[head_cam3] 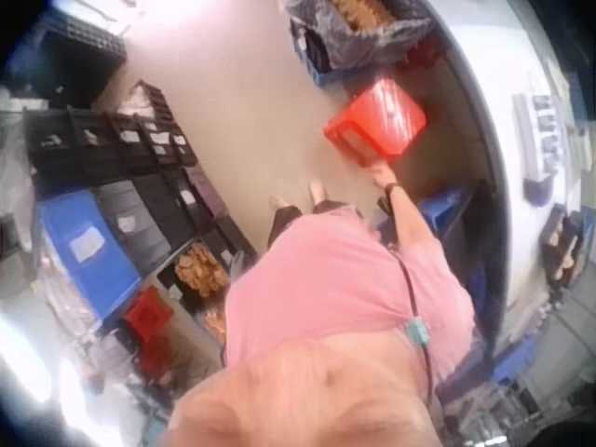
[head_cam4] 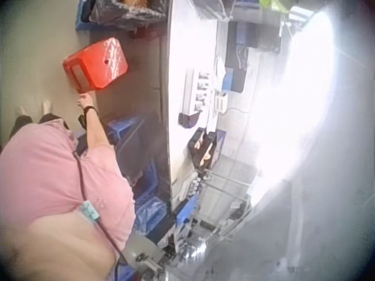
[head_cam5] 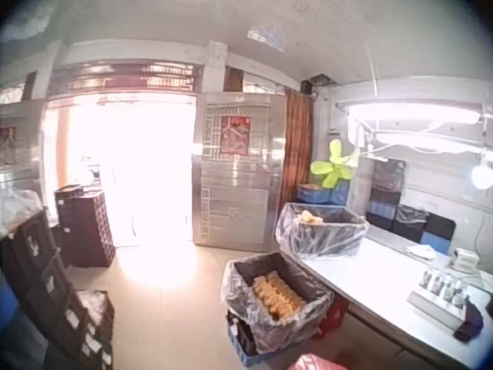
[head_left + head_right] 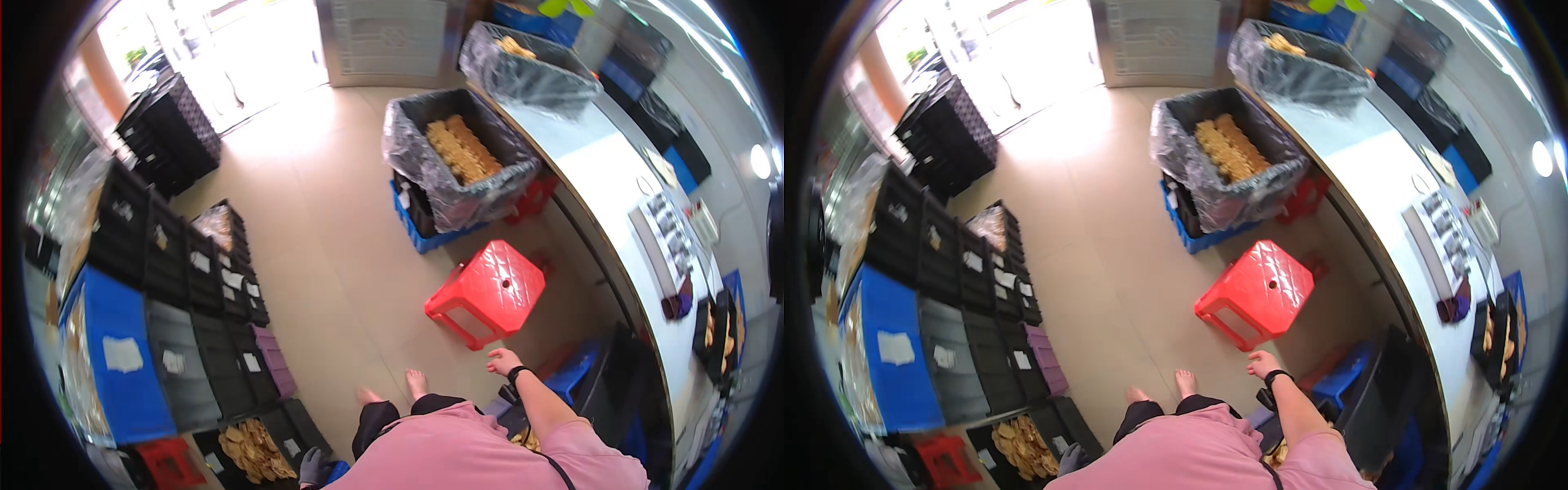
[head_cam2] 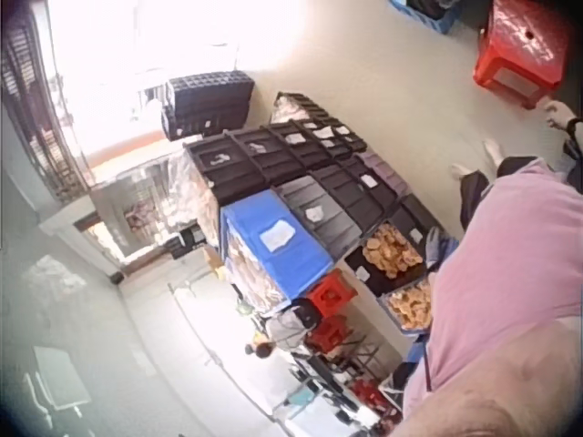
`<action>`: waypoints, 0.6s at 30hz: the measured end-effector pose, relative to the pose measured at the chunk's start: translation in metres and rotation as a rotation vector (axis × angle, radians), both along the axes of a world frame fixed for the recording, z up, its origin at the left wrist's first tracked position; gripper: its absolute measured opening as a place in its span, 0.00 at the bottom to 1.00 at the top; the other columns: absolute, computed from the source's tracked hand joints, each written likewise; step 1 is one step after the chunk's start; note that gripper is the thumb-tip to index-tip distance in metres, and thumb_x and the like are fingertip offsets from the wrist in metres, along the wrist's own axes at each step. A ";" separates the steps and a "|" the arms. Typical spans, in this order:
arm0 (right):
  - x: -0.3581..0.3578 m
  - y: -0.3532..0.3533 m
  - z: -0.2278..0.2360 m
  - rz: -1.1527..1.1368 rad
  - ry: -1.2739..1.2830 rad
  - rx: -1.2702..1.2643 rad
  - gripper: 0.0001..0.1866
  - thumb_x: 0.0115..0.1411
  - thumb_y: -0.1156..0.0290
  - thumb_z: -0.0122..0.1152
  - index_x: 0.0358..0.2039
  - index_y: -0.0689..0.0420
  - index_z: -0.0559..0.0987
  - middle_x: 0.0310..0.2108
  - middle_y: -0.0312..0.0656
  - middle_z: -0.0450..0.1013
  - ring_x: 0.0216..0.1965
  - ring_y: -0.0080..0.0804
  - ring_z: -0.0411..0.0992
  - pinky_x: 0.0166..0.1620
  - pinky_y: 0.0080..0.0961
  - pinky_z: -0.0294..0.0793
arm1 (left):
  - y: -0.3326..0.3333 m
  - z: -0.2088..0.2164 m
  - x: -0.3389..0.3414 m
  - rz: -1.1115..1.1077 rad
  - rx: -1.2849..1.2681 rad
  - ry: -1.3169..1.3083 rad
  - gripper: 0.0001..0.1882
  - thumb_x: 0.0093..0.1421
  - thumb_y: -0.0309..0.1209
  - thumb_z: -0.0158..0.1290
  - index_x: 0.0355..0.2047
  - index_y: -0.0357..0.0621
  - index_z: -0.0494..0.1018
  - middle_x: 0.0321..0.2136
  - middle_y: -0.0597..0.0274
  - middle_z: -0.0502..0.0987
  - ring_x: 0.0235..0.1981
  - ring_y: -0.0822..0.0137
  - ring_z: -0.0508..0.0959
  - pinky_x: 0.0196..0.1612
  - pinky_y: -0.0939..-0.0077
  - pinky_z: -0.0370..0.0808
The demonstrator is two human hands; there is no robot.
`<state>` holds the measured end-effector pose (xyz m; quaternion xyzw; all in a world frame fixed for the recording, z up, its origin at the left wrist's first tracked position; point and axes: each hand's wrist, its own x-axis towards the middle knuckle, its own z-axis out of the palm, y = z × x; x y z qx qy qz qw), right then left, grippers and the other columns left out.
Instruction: Organizing and stacking yellow plastic lattice-like components into bins.
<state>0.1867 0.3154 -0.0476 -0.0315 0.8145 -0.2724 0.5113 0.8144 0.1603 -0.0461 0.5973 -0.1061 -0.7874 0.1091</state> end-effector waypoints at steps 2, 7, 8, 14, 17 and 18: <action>0.000 0.047 -0.014 -0.135 0.051 0.069 0.17 0.57 0.79 0.51 0.48 0.61 0.72 0.33 0.46 0.77 0.28 0.29 0.77 0.30 0.23 0.76 | -0.014 0.010 -0.016 -0.497 -0.620 -0.095 0.08 0.64 0.36 0.51 0.36 0.46 0.72 0.19 0.68 0.65 0.19 0.74 0.65 0.21 0.76 0.64; 0.046 0.097 -0.023 -0.291 0.071 0.299 0.12 0.58 0.81 0.48 0.42 0.62 0.75 0.31 0.50 0.77 0.28 0.37 0.78 0.31 0.32 0.79 | -0.088 -0.116 0.105 -0.293 -0.011 0.108 0.04 0.56 0.30 0.52 0.33 0.47 0.72 0.17 0.66 0.68 0.21 0.68 0.71 0.23 0.71 0.70; 0.051 0.109 -0.049 -0.319 -0.010 0.313 0.12 0.58 0.81 0.48 0.41 0.62 0.75 0.32 0.50 0.78 0.28 0.38 0.78 0.31 0.32 0.79 | -0.103 -0.142 0.097 -0.326 0.008 0.140 0.04 0.56 0.30 0.52 0.33 0.47 0.72 0.17 0.66 0.68 0.21 0.68 0.71 0.23 0.71 0.70; 0.092 0.039 -0.003 -0.375 -0.027 0.107 0.13 0.60 0.75 0.48 0.43 0.60 0.77 0.30 0.44 0.78 0.27 0.31 0.79 0.30 0.21 0.74 | -0.231 -0.158 0.072 -0.883 -0.629 -0.092 0.07 0.57 0.35 0.49 0.34 0.52 0.73 0.20 0.63 0.71 0.23 0.66 0.72 0.25 0.66 0.70; 0.114 0.032 0.001 -0.567 -0.013 0.068 0.13 0.61 0.73 0.47 0.44 0.59 0.77 0.29 0.41 0.77 0.26 0.28 0.78 0.29 0.21 0.73 | -0.327 -0.147 0.005 -1.141 -0.970 -0.207 0.08 0.58 0.37 0.47 0.35 0.54 0.73 0.22 0.62 0.72 0.24 0.65 0.73 0.26 0.63 0.70; 0.119 0.036 -0.003 -0.558 -0.029 0.091 0.14 0.62 0.71 0.46 0.44 0.59 0.77 0.28 0.39 0.77 0.25 0.27 0.78 0.29 0.22 0.73 | -0.342 -0.139 -0.009 -1.218 -1.090 -0.238 0.09 0.58 0.38 0.46 0.35 0.55 0.74 0.22 0.61 0.73 0.24 0.65 0.73 0.27 0.63 0.70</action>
